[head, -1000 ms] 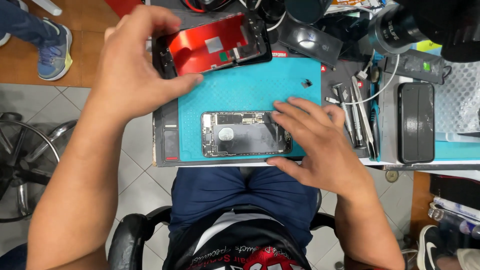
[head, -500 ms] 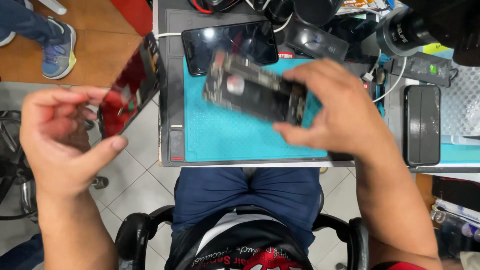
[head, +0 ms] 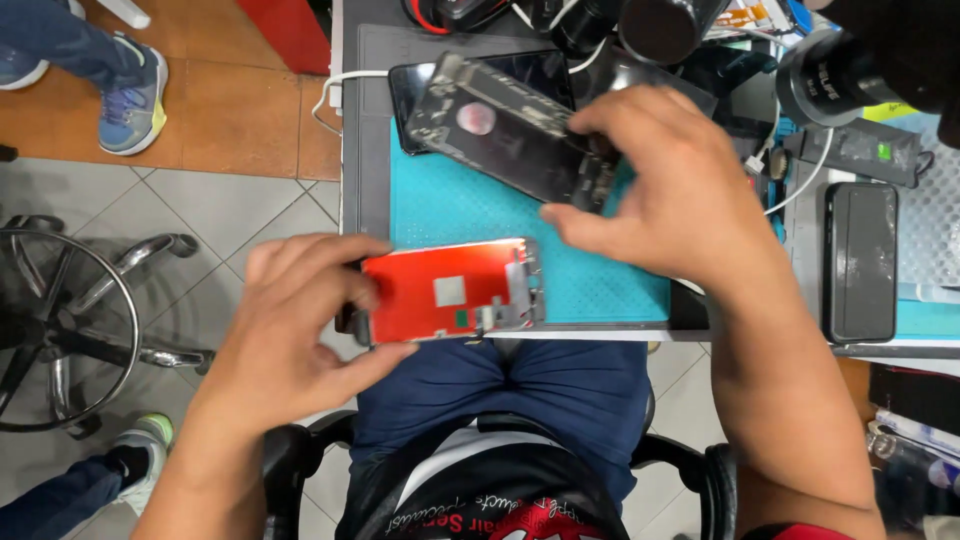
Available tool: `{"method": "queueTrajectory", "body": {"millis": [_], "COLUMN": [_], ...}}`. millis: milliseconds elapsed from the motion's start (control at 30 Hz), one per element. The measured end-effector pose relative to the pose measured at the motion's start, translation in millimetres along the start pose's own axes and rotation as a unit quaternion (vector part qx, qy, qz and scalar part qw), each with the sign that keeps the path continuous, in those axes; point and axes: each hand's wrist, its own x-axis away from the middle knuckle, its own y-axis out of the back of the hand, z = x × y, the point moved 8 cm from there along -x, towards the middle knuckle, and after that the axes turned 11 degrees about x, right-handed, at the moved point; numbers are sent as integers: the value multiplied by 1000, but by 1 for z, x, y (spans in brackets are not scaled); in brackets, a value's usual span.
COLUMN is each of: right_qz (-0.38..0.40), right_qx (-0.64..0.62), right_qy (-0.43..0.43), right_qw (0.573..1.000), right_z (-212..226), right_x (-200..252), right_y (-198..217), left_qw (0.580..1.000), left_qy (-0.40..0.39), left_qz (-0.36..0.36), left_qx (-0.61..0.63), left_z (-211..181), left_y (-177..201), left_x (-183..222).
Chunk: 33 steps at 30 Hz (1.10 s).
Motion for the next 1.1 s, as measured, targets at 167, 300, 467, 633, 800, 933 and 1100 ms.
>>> {"method": "queueTrajectory", "body": {"millis": [167, 300, 467, 633, 800, 933, 1100], "right_qz": [-36, -69, -76, -70, -97, -85, -85], "right_qx": [-8, -18, -39, -12, 57, 142, 145], "right_qy": [-70, -112, -184, -288, -453, -526, -555], "right_qw": [997, 991, 979, 955, 885, 834, 815], "right_z": [-11, -8, -11, -38, -92, -93, -92], "right_x": [41, 82, 133, 202, 278, 283, 281], "right_y": [23, 39, 44, 54, 50, 49, 48], "left_qw": [996, 990, 990, 992, 995, 995, 995], "left_qy": [-28, -40, -57, -62, -26, -28, -61], "left_qz": [83, 132, 120, 18, 53, 48, 7], "left_qx": [-7, -7, -39, -107, -78, -79, -76], "left_z": [-3, -9, 6, 37, 51, 51, 46], "left_y": [-30, -45, -27, 2, -6, -7, -2], "left_x": [-31, -43, -67, -101, -117, -118, -114]}}
